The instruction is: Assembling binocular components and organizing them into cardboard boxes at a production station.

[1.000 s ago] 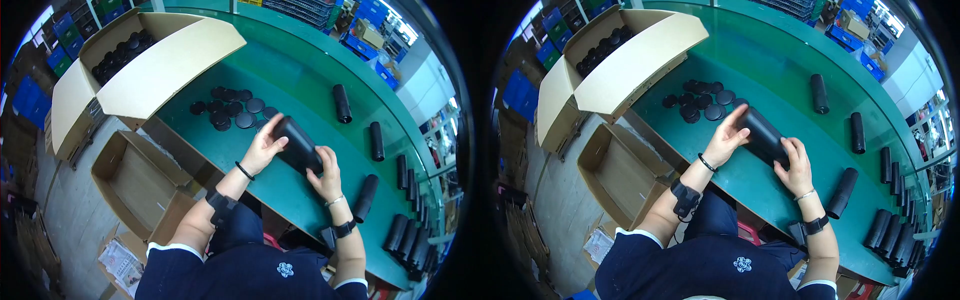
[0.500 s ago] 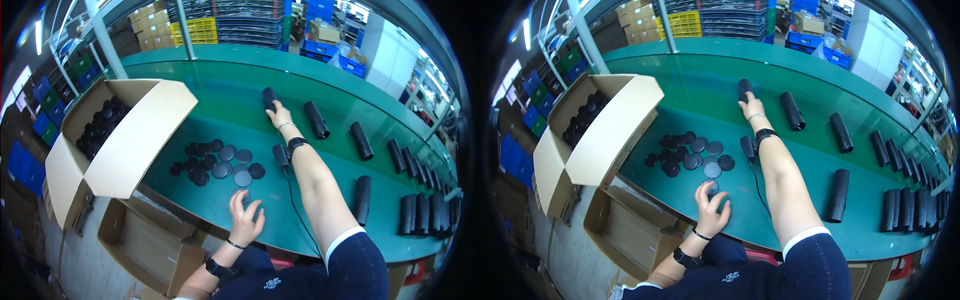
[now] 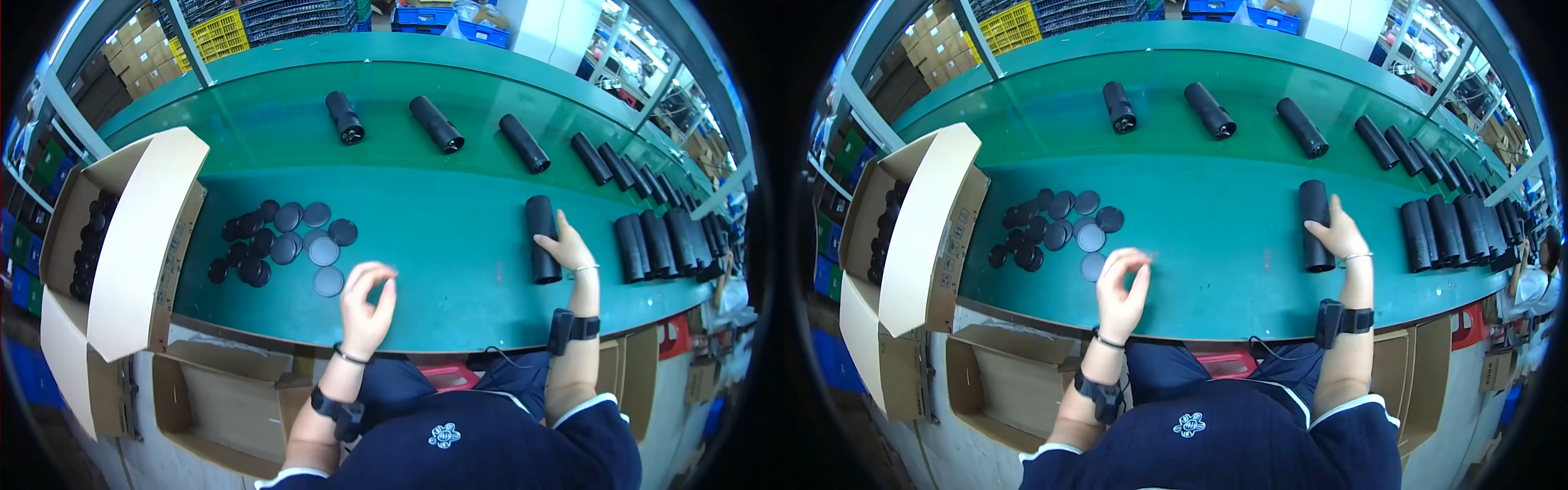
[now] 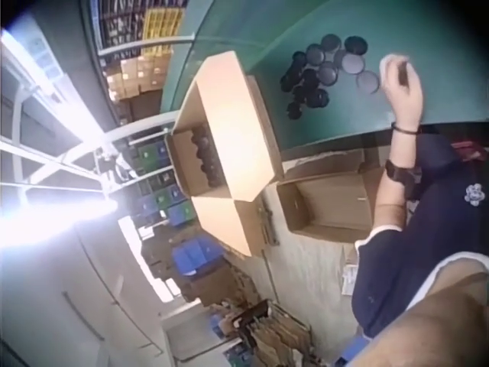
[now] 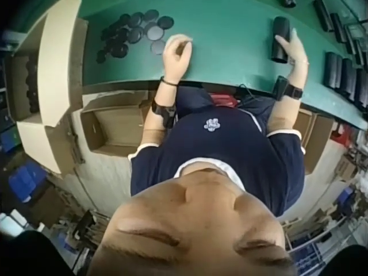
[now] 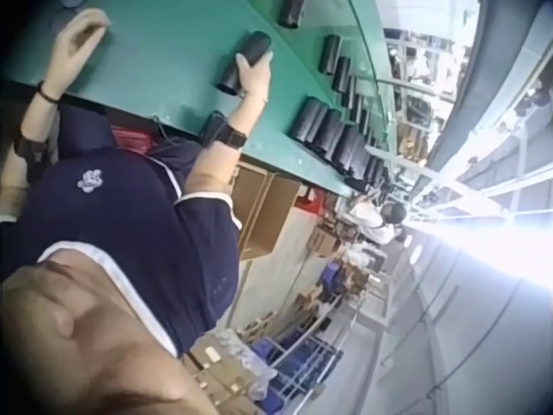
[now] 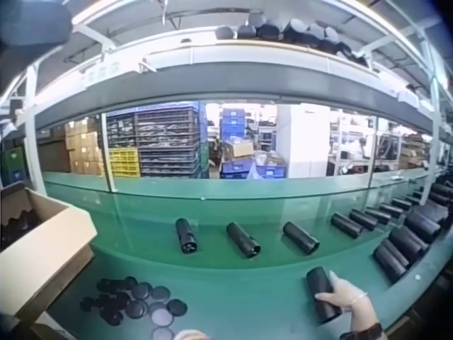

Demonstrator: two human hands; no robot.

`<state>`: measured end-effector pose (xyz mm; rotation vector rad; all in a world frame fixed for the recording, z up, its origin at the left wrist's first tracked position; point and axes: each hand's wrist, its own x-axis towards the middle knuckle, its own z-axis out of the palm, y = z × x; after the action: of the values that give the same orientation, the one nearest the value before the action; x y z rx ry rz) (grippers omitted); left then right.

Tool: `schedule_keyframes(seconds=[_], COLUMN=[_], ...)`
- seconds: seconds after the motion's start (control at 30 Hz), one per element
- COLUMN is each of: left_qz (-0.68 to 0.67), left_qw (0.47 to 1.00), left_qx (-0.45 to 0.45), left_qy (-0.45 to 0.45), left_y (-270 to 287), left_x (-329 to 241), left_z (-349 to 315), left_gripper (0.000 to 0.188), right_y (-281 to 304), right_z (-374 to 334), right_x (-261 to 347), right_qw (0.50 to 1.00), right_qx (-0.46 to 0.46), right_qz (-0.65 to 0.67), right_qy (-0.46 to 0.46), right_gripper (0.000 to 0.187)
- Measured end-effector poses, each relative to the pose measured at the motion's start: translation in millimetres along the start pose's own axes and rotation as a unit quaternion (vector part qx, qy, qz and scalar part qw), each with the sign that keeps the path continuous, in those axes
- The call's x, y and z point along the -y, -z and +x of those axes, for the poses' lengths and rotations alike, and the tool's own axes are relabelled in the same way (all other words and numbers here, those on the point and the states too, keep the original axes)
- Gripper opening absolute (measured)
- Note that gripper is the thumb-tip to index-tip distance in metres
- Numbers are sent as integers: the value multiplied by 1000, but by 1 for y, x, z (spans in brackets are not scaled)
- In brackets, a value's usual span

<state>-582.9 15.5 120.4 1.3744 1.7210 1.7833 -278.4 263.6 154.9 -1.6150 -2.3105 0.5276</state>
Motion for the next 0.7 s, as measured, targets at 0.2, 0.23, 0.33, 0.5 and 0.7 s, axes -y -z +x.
schedule_keyframes(seconds=[0.2, 0.23, 0.33, 0.5, 0.7], left_qz=[-162, -188, -183, -91, -212], left_qw=[980, 979, 980, 984, 965], left_qx=[52, 56, 57, 153, 148], left_qy=[101, 65, 49, -2, 45], left_y=[-47, -45, -19, -1, -14], left_x=[-10, -19, -37, -46, -52], left_z=[32, 35, 32, 25, 10], left_gripper=[56, 64, 68, 71, 69], right_y=[-43, -47, -46, -39, -44], right_z=[-65, -74, -65, -57, -71], right_x=[151, 162, 160, 173, 174], right_qw=[939, 917, 850, 763, 732], right_qx=[90, 105, 124, 260, 279], right_qz=[248, 289, 433, 549, 598], right_qy=[219, 254, 274, 218, 172], right_gripper=[94, 94, 59, 36, 34])
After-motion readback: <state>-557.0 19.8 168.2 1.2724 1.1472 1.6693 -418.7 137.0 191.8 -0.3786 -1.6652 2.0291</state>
